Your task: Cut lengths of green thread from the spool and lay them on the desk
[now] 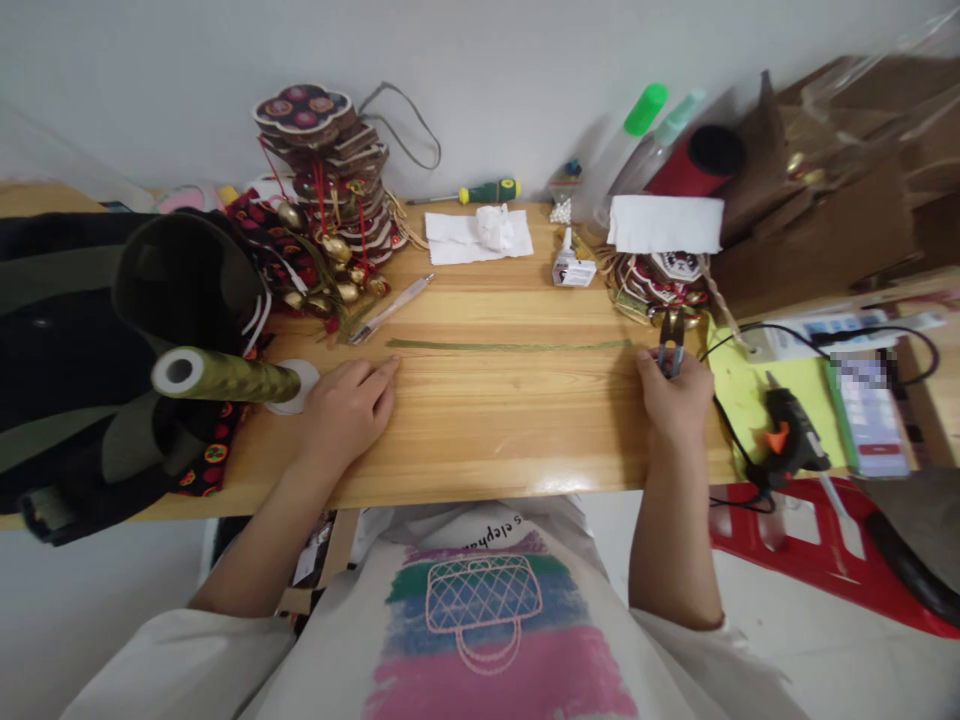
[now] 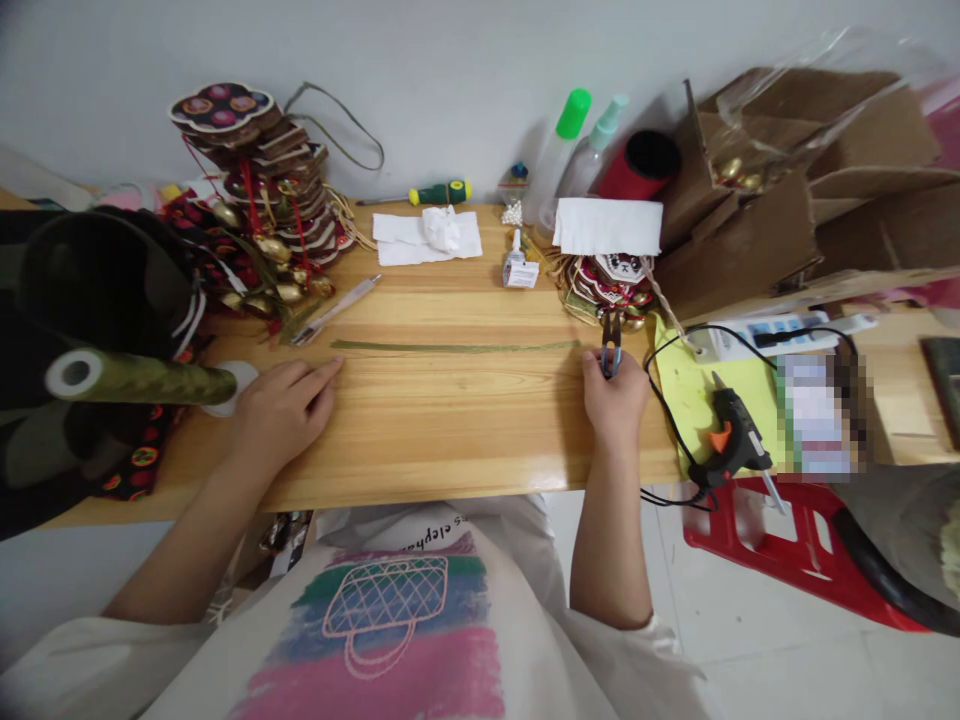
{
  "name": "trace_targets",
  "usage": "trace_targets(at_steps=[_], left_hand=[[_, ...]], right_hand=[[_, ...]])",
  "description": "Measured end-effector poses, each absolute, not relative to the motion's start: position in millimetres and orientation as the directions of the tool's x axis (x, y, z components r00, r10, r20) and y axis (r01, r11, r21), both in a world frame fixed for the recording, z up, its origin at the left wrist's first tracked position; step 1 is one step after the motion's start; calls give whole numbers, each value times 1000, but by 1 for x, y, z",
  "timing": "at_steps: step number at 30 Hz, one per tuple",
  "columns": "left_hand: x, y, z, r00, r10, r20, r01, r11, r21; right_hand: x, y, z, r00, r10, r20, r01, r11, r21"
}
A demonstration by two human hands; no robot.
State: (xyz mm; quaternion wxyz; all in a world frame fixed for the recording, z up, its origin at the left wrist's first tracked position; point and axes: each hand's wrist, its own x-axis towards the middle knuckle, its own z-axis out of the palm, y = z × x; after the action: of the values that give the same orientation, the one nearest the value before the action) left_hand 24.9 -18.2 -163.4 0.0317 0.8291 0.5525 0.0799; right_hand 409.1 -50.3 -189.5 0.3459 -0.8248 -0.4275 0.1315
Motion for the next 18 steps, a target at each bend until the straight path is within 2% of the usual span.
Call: trace_targets(at_steps=[4, 14, 18], left_hand=[[25, -17, -162, 348, 933, 92, 924, -358, 138], [25, -16, -164, 330, 938, 102, 936, -339, 90], [24, -17, -162, 314, 947, 71, 939, -321, 125]], right_hand=[[406, -50, -187, 663, 746, 64, 564, -442, -697], [403, -48, -186, 668, 740, 79, 577, -448, -683], [399, -47, -181, 667, 739, 96, 596, -453, -663]])
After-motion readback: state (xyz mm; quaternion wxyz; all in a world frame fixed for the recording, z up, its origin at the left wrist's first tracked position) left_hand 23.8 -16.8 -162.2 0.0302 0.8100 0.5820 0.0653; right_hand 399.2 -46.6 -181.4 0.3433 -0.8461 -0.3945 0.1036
